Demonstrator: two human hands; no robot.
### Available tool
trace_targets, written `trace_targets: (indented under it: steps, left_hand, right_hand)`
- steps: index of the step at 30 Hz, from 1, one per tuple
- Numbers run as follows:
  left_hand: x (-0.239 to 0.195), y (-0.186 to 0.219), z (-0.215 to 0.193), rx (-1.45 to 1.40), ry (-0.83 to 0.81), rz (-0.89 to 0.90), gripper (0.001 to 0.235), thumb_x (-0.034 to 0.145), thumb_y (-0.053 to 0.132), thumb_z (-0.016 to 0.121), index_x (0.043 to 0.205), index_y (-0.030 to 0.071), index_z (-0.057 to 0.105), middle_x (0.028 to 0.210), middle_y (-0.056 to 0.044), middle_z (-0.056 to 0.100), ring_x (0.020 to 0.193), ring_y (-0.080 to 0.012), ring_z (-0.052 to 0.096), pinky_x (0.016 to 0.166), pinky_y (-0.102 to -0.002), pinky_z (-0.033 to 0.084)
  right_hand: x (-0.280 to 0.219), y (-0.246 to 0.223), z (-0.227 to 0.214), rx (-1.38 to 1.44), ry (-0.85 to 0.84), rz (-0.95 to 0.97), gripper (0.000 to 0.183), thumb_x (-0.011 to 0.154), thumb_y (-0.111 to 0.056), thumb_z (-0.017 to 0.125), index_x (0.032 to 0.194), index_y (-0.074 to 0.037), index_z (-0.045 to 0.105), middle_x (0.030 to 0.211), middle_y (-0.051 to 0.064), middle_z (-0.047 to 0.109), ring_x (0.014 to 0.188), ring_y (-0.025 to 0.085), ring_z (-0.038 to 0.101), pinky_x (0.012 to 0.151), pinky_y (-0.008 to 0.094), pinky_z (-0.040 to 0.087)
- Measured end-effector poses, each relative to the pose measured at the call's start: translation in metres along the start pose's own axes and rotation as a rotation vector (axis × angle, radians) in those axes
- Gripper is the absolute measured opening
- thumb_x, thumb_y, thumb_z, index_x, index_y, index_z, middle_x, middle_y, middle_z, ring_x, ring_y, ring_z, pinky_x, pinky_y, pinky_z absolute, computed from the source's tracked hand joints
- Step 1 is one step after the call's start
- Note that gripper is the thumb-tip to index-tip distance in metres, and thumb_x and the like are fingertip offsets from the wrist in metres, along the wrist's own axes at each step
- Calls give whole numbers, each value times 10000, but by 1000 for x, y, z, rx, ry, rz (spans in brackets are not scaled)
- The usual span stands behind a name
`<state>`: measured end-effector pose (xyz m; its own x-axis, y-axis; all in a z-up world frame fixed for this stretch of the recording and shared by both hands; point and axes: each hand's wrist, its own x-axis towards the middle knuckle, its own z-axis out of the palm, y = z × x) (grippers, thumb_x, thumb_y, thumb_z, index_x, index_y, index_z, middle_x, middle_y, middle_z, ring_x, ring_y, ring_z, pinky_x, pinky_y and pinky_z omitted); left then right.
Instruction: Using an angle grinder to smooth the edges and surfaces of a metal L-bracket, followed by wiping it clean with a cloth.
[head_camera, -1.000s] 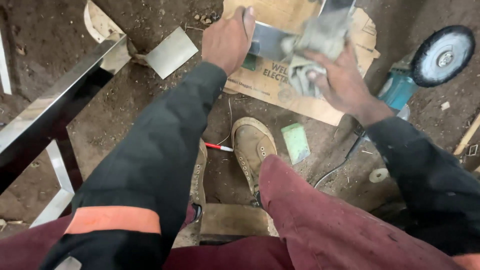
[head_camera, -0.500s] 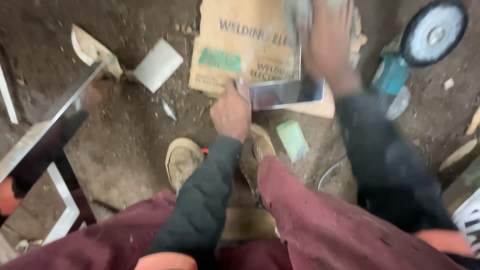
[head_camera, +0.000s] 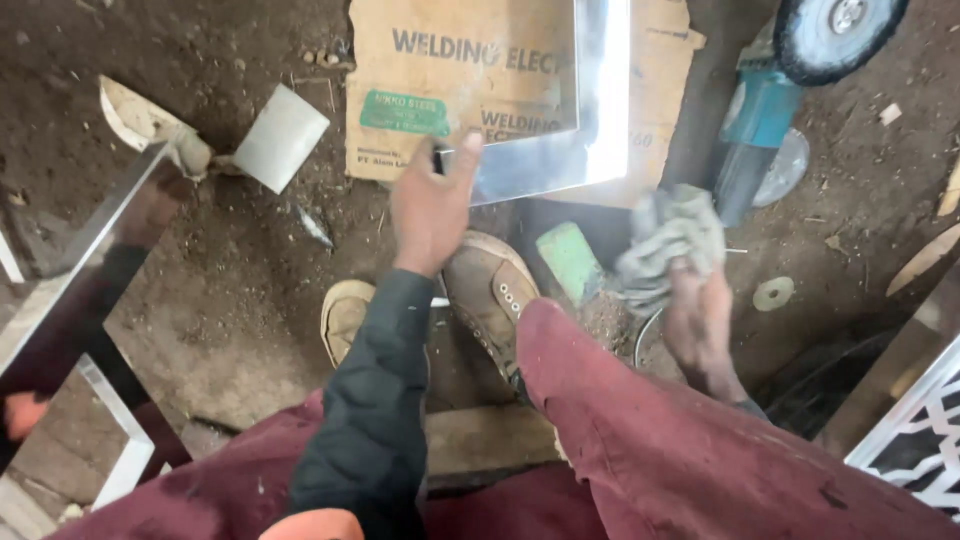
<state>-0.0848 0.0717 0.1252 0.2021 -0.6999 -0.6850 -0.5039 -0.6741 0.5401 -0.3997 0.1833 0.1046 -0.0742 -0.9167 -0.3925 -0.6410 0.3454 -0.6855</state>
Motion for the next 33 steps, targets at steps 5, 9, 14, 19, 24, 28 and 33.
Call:
trace_targets:
  steps: [5, 9, 14, 19, 24, 28, 33]
  left_hand:
    - [-12, 20, -27, 1, 51, 78, 814, 1008, 712, 483, 1386, 10, 647, 1290, -323, 706, 1257, -494, 663, 1081, -599, 501]
    - [-14, 12, -39, -107, 46, 236, 652, 1028, 609, 546, 1309, 33, 664, 1171, -337, 721, 1172, -517, 684, 1048, -615, 511]
    - [-17, 6, -62, -153, 19, 351, 415, 1091, 507, 502, 1145, 131, 668, 946, -246, 773, 941, -410, 776, 894, -552, 595]
    - [-36, 60, -119, 144, -95, 378, 513, 1077, 342, 602, 1390, -51, 497, 1312, -416, 625, 1227, -649, 585, 1016, -761, 451]
    - [-48, 103, -140, -1, 165, 1039, 742, 1129, 613, 434, 1547, 3, 377, 1575, -239, 484, 1492, -367, 513, 1294, -522, 447]
    - [-38, 129, -116, -22, 128, 1083, 786, 1091, 680, 216, 1332, 10, 548, 1305, -179, 659, 1201, -339, 679, 1006, -466, 524]
    - [-67, 112, -85, -173, 159, 950, 745, 1148, 603, 181, 1453, 23, 536, 1468, -197, 652, 1435, -362, 647, 1243, -470, 513]
  right_hand:
    - [15, -48, -14, 555, 238, 266, 514, 1091, -91, 504, 1574, -45, 336, 1429, 120, 482, 1272, 171, 485, 1146, 363, 396]
    - [49, -164, -15, 319, -23, -47, 618, 1013, -25, 608, 1563, 25, 330, 1369, 313, 532, 1276, 287, 525, 1181, 534, 411]
    - [110, -145, 2, 527, -147, -130, 617, 972, -308, 821, 1438, -26, 529, 1296, 136, 639, 1250, 232, 603, 1145, 509, 461]
    - [85, -201, -39, 340, -54, -171, 688, 798, -89, 935, 1333, 79, 536, 1253, 252, 666, 1137, 227, 610, 997, 436, 544]
    - [86, -195, -71, -225, 1, -610, 547, 953, -116, 856, 1339, 119, 547, 1149, 234, 675, 936, 317, 697, 689, 389, 587]
    - [99, -182, -55, -463, -21, -801, 867, 853, -335, 997, 1449, 41, 492, 1045, 213, 728, 820, 318, 714, 636, 420, 586]
    - [70, -250, -23, -548, 7, -753, 548, 1053, -200, 623, 1524, 18, 447, 840, 142, 603, 738, 336, 584, 883, 502, 466]
